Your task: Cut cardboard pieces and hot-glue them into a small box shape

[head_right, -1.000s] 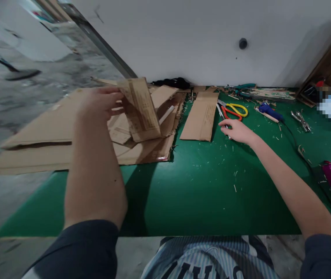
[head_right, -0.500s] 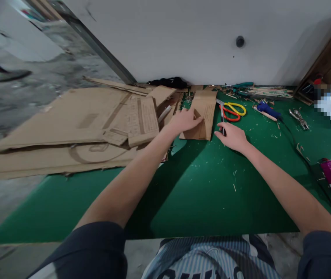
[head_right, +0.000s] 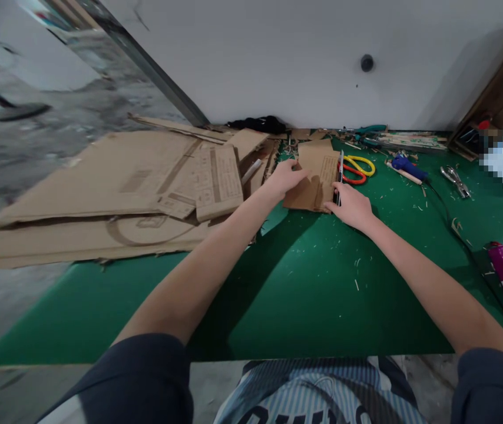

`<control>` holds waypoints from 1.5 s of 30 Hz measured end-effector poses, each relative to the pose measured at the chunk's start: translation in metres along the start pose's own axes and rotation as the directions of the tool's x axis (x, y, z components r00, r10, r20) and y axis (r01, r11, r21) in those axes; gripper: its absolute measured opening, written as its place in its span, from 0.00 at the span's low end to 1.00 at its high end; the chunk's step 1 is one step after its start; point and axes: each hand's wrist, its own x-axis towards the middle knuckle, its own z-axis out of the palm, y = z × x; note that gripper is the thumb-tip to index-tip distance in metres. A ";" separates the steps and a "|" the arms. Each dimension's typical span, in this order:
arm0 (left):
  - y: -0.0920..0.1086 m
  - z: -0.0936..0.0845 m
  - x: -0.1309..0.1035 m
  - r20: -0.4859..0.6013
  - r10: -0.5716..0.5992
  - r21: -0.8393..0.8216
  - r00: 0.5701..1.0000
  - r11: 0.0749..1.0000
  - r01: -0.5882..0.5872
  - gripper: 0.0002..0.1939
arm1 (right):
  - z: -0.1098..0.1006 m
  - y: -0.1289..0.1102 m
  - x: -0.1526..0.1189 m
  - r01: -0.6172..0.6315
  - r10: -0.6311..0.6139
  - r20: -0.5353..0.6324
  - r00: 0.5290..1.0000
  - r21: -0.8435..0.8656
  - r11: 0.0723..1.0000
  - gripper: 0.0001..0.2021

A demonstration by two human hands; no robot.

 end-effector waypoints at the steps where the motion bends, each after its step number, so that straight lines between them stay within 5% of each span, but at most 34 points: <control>1: -0.001 0.001 0.002 0.006 0.010 -0.025 1.000 1.000 -0.010 0.10 | 0.001 0.001 0.001 -0.004 0.004 -0.023 1.000 0.014 1.000 0.27; 6: -0.003 0.007 0.020 0.076 -0.085 -0.309 0.993 0.945 0.105 0.08 | 0.006 0.013 0.010 0.012 -0.004 -0.106 0.994 0.082 0.997 0.27; 14: 0.012 0.016 0.044 0.003 -0.198 -0.399 0.980 0.899 0.183 0.10 | 0.015 0.025 0.014 0.090 -0.051 -0.187 0.981 0.209 0.974 0.28; 17: 0.018 0.009 0.036 0.063 -0.093 -0.492 0.994 0.864 0.112 0.10 | 0.017 0.030 0.017 0.135 -0.031 -0.311 0.950 0.318 0.939 0.28; 21: 0.027 -0.009 0.014 0.087 0.186 -0.587 0.979 0.803 -0.100 0.21 | 0.012 0.037 0.023 0.171 0.016 -0.505 0.863 0.322 0.931 0.31; 23: 0.030 -0.014 0.001 0.044 0.334 -0.566 0.942 0.785 -0.252 0.26 | 0.006 0.038 0.026 0.207 -0.005 -0.541 0.841 0.312 0.927 0.32; 27: 0.031 -0.013 -0.022 -0.069 0.546 -0.429 0.835 0.739 -0.519 0.26 | -0.005 0.030 0.028 0.315 -0.100 -0.472 0.876 0.402 0.860 0.30; 32: 0.025 -0.008 -0.036 -0.193 0.627 -0.189 0.755 0.731 -0.656 0.25 | -0.015 0.010 0.019 0.358 -0.156 -0.390 0.908 0.525 0.772 0.22; 36: 0.020 -0.001 -0.038 -0.225 0.682 -0.098 0.696 0.695 -0.713 0.25 | -0.024 -0.002 0.013 0.415 -0.192 -0.456 0.869 0.459 0.786 0.19; 40: 0.013 0.010 -0.039 -0.200 0.672 -0.156 0.713 0.696 -0.701 0.29 | -0.029 -0.008 0.010 0.443 -0.210 -0.551 0.807 0.331 0.833 0.17; 45: 0.008 0.010 -0.036 -0.210 0.631 -0.122 0.747 0.741 -0.660 0.29 | -0.029 -0.010 0.008 0.419 -0.188 -0.536 0.823 0.350 0.838 0.15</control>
